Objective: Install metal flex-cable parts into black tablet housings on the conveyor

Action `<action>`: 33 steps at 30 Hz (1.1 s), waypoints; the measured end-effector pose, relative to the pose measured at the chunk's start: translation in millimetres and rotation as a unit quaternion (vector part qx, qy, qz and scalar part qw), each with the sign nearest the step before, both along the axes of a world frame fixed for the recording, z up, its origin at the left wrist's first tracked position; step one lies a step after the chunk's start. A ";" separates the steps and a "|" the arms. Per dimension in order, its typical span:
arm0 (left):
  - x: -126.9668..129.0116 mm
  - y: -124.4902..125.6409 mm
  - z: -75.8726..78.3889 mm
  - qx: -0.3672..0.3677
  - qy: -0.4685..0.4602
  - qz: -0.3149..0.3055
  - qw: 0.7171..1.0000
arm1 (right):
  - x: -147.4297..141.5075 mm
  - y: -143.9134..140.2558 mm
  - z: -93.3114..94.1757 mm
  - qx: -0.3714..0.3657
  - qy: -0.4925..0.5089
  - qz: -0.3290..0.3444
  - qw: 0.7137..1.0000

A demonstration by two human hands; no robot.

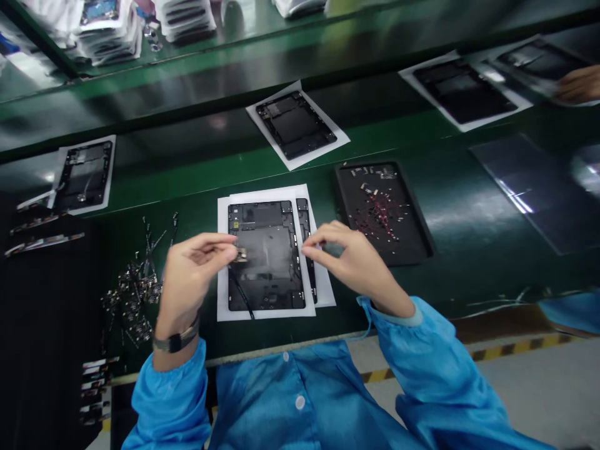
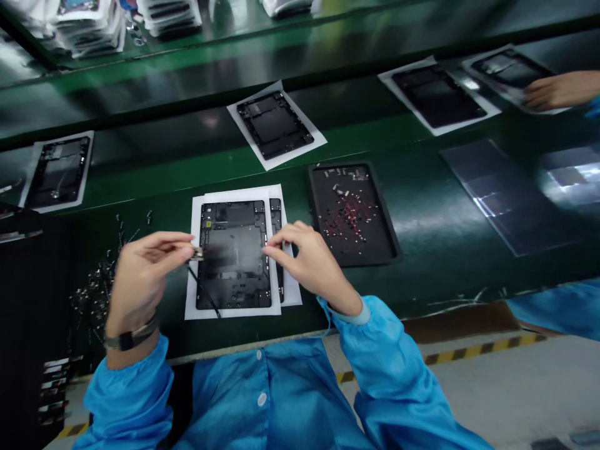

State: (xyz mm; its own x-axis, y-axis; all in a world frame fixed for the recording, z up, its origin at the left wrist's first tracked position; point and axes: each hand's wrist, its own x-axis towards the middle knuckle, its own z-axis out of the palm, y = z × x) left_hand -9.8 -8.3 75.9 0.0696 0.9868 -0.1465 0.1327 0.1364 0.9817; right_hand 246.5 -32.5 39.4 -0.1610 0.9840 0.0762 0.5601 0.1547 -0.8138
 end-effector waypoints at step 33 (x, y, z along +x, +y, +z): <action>32.4 -81.6 -63.7 -0.040 -0.059 0.119 0.990 | -49.2 -53.3 -31.5 0.065 -0.054 -0.031 0.996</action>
